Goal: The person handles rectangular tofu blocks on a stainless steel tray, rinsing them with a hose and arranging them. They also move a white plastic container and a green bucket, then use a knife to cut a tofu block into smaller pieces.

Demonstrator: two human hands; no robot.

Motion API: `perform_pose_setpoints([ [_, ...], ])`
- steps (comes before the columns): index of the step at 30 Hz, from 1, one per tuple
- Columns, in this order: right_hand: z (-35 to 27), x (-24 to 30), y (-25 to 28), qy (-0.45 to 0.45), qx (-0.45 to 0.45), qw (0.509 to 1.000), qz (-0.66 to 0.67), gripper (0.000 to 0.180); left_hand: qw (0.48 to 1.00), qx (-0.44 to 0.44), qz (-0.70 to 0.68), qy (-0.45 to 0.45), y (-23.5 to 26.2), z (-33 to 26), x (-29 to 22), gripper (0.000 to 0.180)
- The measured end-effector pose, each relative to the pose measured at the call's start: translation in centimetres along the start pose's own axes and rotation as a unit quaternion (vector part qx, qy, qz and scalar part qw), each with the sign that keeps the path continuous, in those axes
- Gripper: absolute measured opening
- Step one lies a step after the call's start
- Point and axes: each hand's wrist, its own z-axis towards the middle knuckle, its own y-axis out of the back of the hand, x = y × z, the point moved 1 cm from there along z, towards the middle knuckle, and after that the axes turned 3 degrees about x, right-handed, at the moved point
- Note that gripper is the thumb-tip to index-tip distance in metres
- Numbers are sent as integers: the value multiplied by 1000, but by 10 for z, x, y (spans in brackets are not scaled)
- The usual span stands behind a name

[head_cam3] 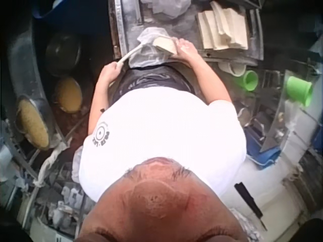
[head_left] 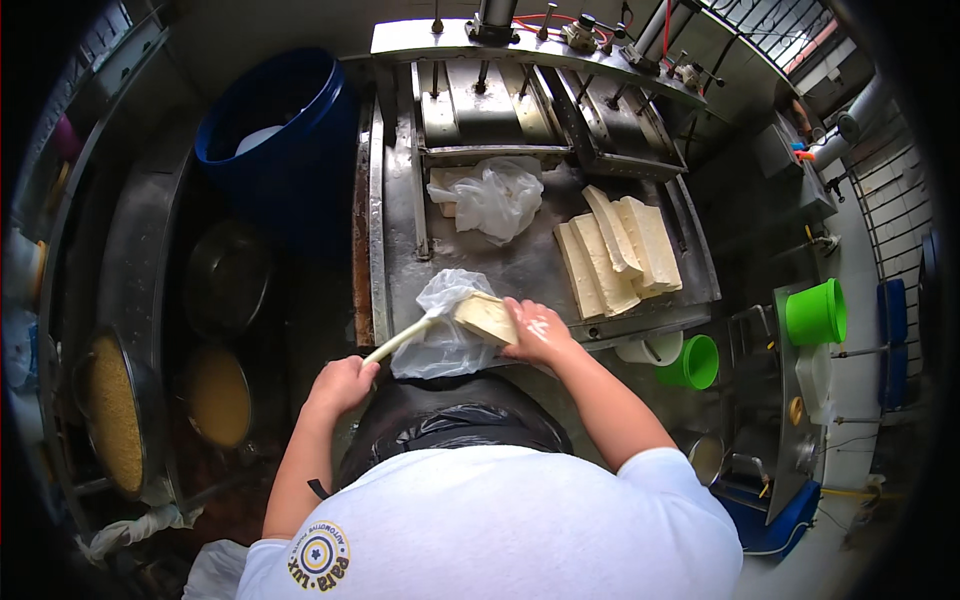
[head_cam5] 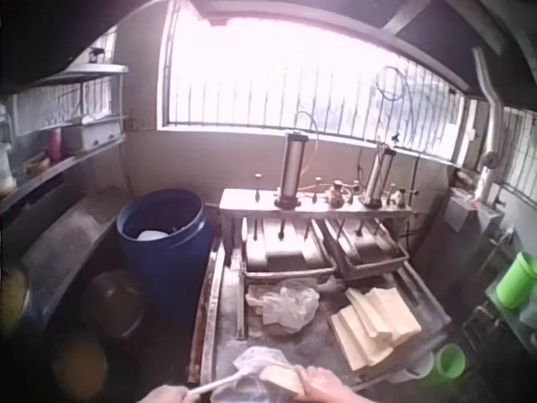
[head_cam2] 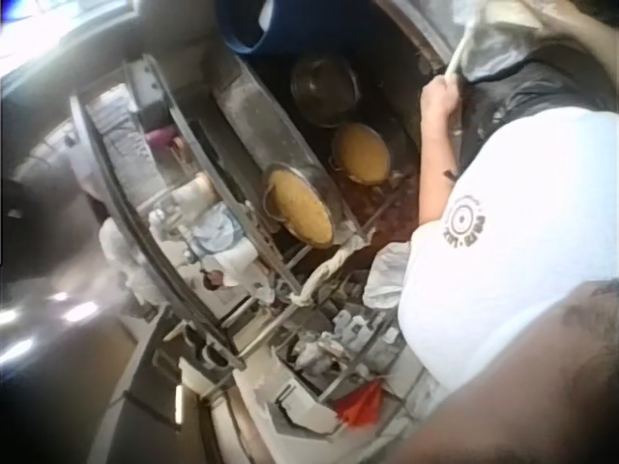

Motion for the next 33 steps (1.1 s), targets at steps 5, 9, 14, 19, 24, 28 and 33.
perform_pose_setpoints([
  [5,-66,-58,6,-122,-23,990,67,99,996,-71,-56,14,-8,6,-2,48],
  [9,-42,-48,7,-132,-95,979,122,99,985,-75,-153,-27,-5,-4,-9,51],
  [14,71,-13,-38,-144,-71,975,156,55,973,-40,-200,-105,6,-17,-23,47],
  [19,134,4,-35,-100,-170,968,155,40,976,64,-170,-120,14,-45,-43,40],
  [24,163,-7,-37,-48,-208,959,188,34,978,18,-177,-107,9,-58,-37,40],
  [28,142,-23,-57,-14,-268,939,214,30,978,-10,-188,-91,3,-56,-22,39],
  [33,41,-46,-82,15,-203,954,219,22,977,2,-193,-88,-7,-60,-19,40],
])
